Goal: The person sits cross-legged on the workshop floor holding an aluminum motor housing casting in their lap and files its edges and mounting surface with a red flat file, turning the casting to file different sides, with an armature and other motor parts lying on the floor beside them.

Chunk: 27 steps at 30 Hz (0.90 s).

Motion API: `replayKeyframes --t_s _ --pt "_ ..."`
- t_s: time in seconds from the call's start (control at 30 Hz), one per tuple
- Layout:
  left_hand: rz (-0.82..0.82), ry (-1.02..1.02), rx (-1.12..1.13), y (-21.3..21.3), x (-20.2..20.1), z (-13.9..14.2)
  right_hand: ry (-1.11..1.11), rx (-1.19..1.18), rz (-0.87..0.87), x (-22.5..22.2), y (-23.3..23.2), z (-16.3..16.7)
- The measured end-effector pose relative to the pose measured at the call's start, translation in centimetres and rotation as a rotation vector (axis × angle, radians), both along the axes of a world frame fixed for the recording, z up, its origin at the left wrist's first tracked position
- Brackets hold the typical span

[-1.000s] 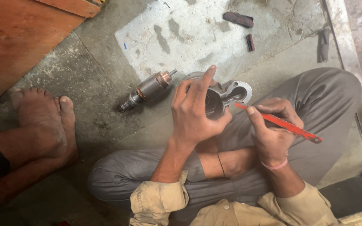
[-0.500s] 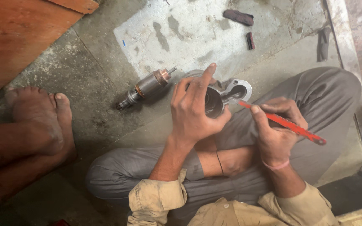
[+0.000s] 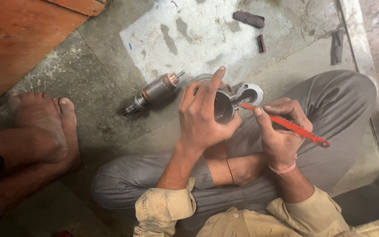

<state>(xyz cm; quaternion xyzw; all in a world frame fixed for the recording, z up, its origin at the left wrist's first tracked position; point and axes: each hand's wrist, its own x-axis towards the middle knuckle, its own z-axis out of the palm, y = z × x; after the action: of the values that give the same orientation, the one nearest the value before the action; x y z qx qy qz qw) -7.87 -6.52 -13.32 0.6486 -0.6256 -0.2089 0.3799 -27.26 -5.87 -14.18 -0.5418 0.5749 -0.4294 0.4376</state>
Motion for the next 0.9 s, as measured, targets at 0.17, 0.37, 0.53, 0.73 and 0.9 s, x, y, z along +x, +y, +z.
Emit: replayKeyframes --t_s 0.17,0.37,0.53,0.73,0.9 --pt "0.004 0.003 -0.009 -0.1 0.1 -0.1 0.005 0.021 -0.027 -0.8 0.2 0.6" --pt "0.000 -0.001 -0.006 0.1 -0.1 -0.1 -0.004 0.028 0.019 -0.7 -0.2 0.0" --pt "0.011 0.009 -0.016 0.0 0.0 -0.1 0.027 0.027 -0.005 -0.9 -0.2 0.3" --pt "0.000 -0.001 -0.011 0.0 -0.1 -0.2 0.005 0.025 0.020 -0.7 -0.1 -0.2" --pt "0.011 0.000 -0.009 0.1 -0.1 -0.1 0.013 0.002 0.010 -1.0 -0.3 0.2"
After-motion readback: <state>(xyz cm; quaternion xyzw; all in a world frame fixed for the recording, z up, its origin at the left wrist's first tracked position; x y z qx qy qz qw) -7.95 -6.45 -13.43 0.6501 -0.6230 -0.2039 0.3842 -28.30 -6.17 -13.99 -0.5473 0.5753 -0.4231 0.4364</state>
